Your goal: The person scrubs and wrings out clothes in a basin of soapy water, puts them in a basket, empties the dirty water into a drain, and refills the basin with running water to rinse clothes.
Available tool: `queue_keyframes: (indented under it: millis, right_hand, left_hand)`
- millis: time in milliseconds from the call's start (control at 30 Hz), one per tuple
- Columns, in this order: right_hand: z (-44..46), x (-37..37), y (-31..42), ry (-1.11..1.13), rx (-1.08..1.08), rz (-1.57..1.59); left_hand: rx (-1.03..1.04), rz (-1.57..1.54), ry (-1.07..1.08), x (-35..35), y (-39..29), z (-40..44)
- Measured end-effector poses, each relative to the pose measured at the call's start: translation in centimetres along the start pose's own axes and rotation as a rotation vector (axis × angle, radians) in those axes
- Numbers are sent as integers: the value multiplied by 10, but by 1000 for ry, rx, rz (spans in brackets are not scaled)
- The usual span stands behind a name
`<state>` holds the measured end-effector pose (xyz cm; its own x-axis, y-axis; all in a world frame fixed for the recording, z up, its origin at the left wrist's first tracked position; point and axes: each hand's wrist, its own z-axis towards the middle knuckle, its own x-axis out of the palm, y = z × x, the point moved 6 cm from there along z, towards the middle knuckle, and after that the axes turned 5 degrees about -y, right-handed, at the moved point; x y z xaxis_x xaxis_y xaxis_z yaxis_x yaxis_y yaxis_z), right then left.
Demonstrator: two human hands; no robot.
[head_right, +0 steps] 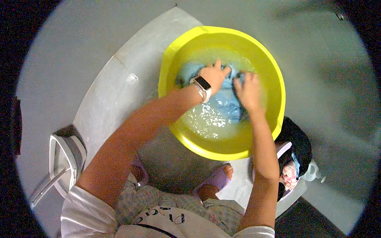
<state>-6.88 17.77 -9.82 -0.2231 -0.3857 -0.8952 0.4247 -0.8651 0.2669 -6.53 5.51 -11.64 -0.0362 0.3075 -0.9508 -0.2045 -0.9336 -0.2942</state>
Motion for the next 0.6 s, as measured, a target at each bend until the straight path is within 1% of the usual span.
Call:
queue_keyframes:
  millis: [100, 133, 167, 233, 300, 333, 400, 433, 500, 533, 600]
  right_hand:
    - [-19, 37, 15, 220, -54, -231]
    - [-22, 49, 10, 283, -34, -242]
    - [-24, 61, 4, 344, -14, -252]
    - [-25, 74, -4, 451, 2, -251]
    - [-27, 88, -15, 433, -6, -290]
    - [-30, 99, -24, 425, -11, -309]
    - [-31, 107, -37, 285, 27, -293]
    - [-31, 109, -40, 217, 50, -282]
    - [-24, 103, -47, 267, 241, -168]
    - [-18, 96, -48, 288, 334, -113]
    - [-3, 86, -49, 94, 459, 221]
  left_hand:
    - [13, 154, 43, 33, -9, -3]
    - [22, 206, 53, 40, -10, -3]
    - [-24, 182, 66, 46, -7, -2]
    - [-26, 190, 172, 60, -4, -1]
    - [-37, 220, 278, 76, -2, 1]
    - [-30, 212, 251, 75, -3, 0]
    - [-17, 198, 197, 68, -4, -1]
    - [-45, 106, 244, 66, -1, 0]
    - [-103, -84, 328, 60, 2, 2]
    - [-209, -244, 311, 57, 6, 5]
    - [-421, -560, 275, 54, 18, 10]
